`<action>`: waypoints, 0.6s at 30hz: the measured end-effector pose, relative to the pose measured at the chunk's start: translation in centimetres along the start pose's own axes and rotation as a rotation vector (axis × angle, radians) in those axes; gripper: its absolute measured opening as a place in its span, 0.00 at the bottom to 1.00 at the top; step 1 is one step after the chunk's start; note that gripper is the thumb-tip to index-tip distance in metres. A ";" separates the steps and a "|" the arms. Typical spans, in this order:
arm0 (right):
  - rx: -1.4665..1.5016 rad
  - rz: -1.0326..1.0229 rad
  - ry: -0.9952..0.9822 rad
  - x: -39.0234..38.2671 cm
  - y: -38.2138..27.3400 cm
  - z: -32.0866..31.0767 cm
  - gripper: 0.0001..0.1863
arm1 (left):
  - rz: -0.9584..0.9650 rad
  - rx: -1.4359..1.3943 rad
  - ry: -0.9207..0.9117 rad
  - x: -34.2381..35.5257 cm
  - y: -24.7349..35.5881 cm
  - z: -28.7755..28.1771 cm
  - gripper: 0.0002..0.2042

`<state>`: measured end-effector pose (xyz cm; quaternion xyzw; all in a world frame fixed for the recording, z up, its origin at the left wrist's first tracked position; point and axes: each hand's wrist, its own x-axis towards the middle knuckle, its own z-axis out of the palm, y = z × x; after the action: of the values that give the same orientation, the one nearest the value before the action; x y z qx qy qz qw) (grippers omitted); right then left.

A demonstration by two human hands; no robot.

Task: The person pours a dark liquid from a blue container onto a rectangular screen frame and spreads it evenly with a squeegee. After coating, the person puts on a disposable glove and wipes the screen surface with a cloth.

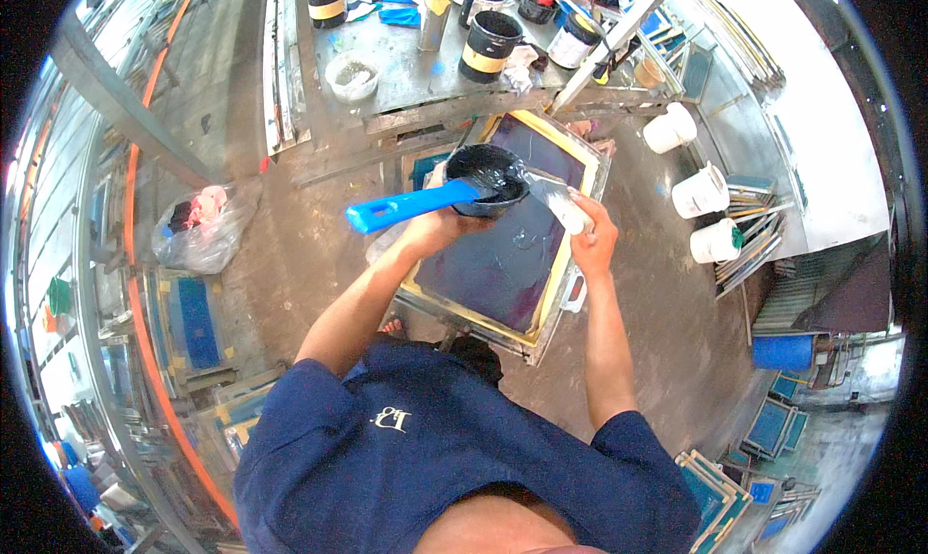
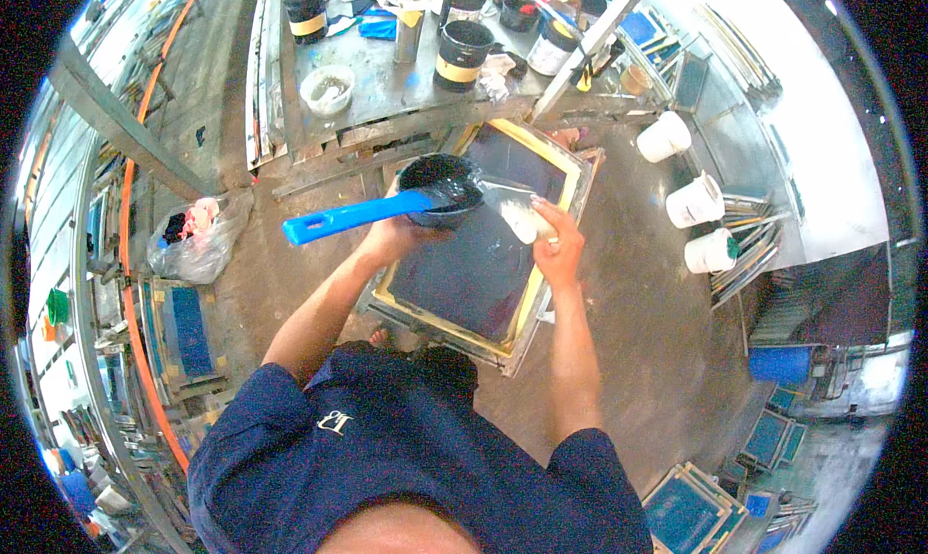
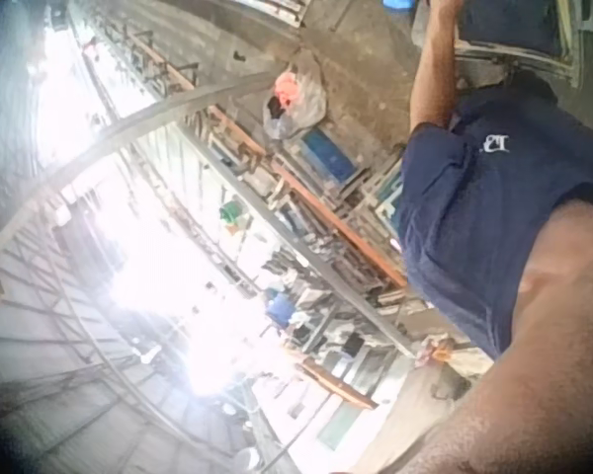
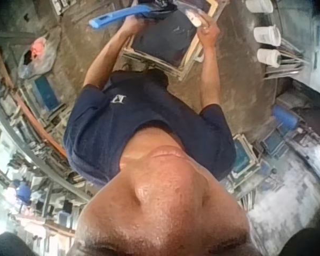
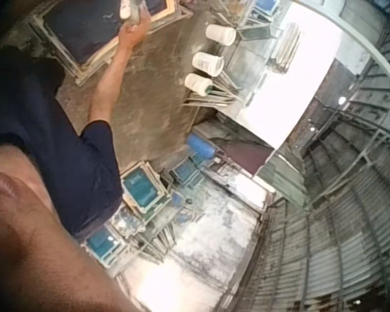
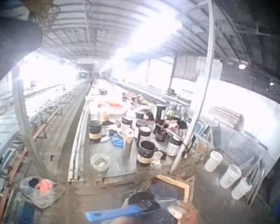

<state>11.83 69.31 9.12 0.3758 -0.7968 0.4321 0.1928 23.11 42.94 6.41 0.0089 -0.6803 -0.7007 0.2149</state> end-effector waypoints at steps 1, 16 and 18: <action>-0.027 -0.004 -0.019 0.1 0.8 0.1 0.13 | 0.029 0.007 0.004 -0.1 -0.4 -0.9 0.46; -0.555 0.571 -0.436 -6.6 6.3 9.8 0.17 | -0.289 0.219 0.003 -8.0 0.9 -6.8 0.31; -0.603 0.618 -0.459 -7.4 4.4 11.0 0.17 | -0.305 0.226 0.041 -9.3 0.1 -7.2 0.31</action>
<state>13.42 64.81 -3.98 0.1344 -0.9827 0.1251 -0.0248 33.82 39.00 3.34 0.1502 -0.7409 -0.6439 0.1178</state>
